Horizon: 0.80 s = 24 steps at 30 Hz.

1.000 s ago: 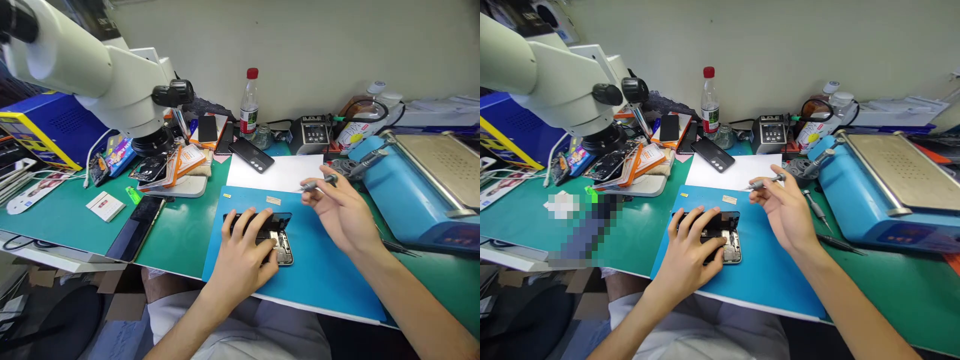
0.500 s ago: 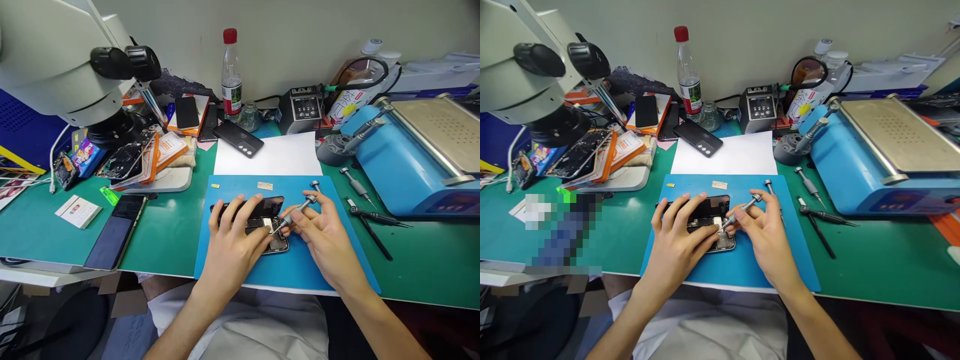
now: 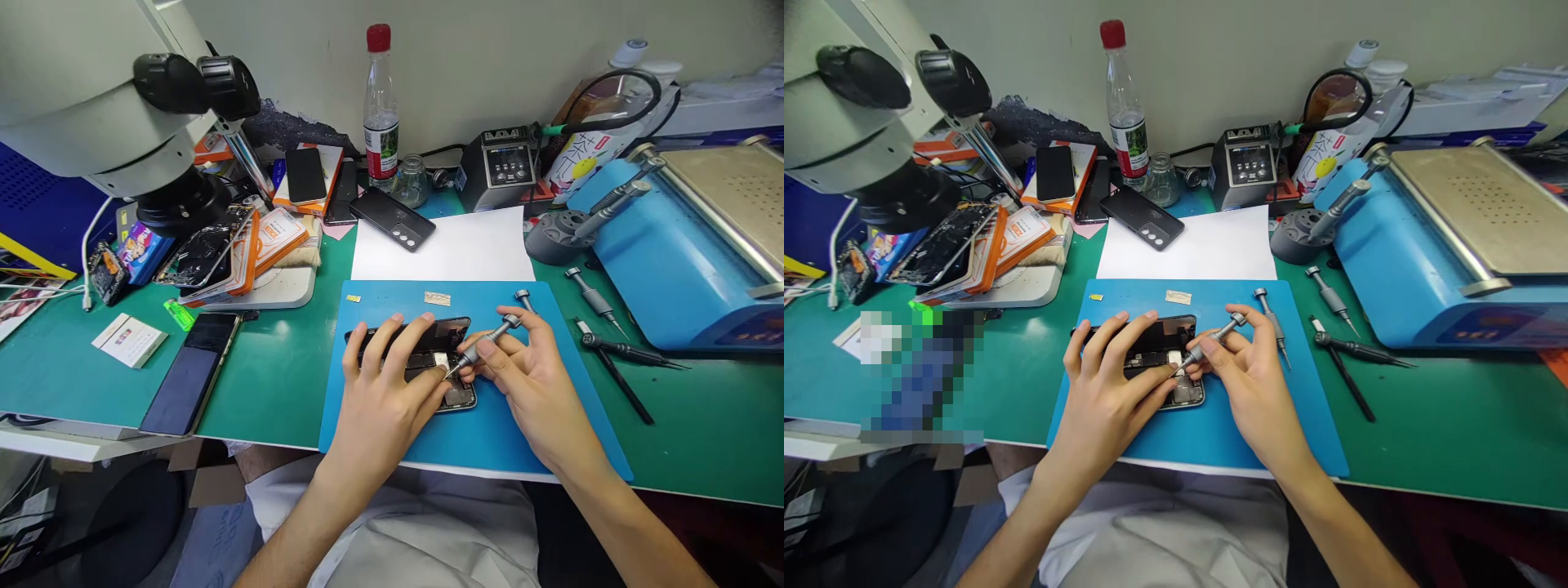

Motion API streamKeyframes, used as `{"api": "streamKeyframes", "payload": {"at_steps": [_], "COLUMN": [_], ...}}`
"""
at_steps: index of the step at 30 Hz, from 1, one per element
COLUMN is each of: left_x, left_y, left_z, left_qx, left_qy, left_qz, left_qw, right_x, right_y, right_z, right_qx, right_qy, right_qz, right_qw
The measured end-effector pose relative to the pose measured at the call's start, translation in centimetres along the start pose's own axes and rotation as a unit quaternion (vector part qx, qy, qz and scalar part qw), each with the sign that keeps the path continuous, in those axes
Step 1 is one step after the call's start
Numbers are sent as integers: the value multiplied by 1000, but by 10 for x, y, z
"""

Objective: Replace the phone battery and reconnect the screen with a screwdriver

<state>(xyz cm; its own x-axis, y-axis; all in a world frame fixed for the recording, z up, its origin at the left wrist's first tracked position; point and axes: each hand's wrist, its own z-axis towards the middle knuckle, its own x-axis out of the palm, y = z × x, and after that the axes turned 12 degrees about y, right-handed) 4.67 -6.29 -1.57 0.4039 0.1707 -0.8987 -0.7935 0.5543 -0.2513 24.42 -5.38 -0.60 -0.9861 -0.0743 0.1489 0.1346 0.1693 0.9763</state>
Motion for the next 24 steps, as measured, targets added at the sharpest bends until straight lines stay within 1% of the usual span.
{"api": "streamKeyframes", "payload": {"at_steps": [7, 24], "left_x": [1, 1], "left_y": [0, 0], "left_z": [0, -1], "left_qx": [1, -1], "left_qy": [-6, 1], "left_qz": [0, 1], "left_qw": [1000, 1000], "right_x": [1, 0], "right_y": [0, -1], "right_z": [0, 0], "right_qx": [0, 1], "right_qy": [-2, 2], "right_qz": [0, -10], "right_qw": [1000, 1000]}}
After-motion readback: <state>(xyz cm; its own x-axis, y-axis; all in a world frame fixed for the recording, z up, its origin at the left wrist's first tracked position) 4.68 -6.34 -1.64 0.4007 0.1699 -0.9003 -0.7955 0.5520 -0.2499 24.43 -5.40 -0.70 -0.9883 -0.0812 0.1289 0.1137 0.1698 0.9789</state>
